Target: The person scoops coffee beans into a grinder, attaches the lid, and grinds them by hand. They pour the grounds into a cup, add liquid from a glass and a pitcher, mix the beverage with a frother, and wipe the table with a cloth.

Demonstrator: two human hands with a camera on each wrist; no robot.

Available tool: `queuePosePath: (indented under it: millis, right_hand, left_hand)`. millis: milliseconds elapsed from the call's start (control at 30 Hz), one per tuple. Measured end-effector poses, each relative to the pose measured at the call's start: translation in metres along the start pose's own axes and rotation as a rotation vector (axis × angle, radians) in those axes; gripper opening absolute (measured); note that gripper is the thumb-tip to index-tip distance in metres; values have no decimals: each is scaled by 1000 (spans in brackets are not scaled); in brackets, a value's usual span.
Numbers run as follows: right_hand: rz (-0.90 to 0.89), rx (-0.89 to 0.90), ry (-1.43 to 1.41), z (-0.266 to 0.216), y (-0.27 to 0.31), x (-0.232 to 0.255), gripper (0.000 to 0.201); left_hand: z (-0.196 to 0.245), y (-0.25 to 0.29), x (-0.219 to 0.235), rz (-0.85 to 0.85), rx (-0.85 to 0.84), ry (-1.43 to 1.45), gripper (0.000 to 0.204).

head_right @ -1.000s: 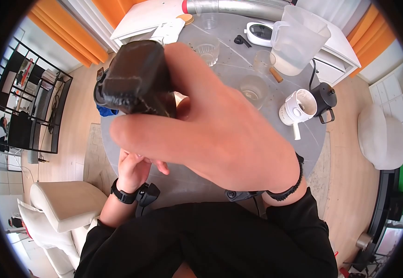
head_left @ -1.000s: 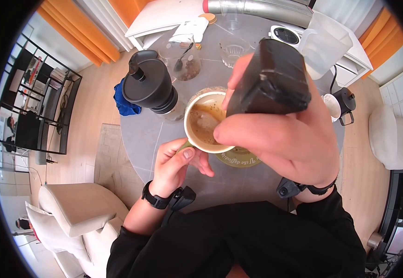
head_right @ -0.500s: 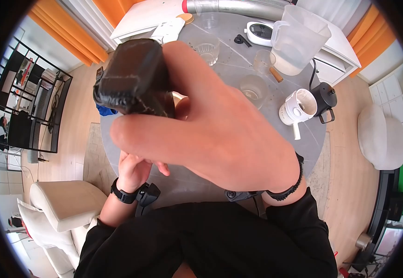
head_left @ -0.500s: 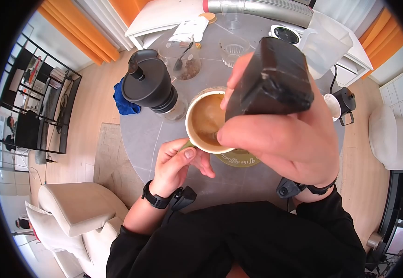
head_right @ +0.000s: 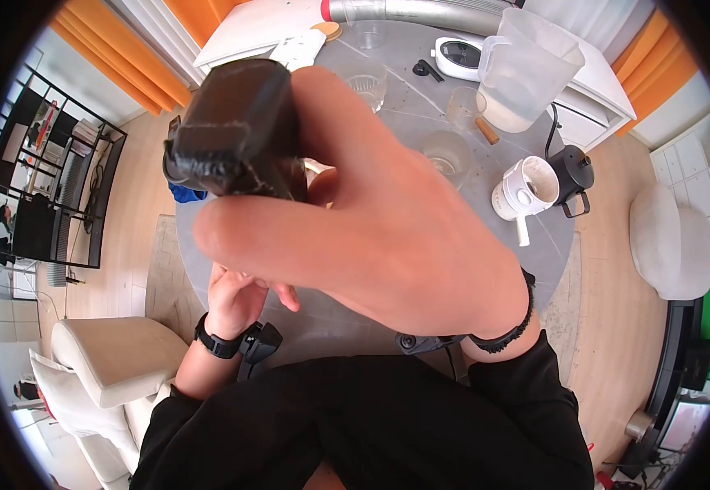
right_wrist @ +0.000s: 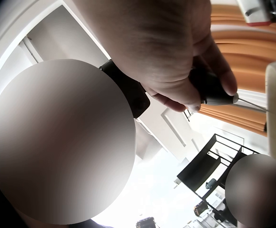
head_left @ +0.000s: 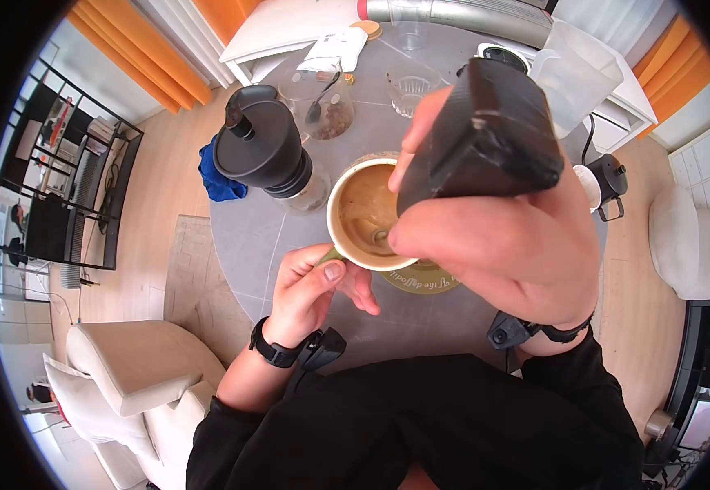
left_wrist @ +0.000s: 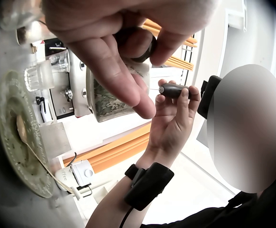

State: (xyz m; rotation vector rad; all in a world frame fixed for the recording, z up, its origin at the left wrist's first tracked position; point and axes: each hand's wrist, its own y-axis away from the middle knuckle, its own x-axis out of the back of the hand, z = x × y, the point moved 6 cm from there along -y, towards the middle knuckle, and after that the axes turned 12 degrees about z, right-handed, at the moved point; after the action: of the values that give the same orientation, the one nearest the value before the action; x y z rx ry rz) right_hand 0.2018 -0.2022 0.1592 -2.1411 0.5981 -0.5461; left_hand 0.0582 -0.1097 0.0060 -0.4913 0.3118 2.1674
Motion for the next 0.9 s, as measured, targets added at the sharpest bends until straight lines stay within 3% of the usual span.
queuePosePath:
  millis: [900]
  right_hand:
    - [-4, 31, -10, 0, -2, 2, 24]
  left_hand:
    - [0, 0, -2, 4, 21, -12, 37]
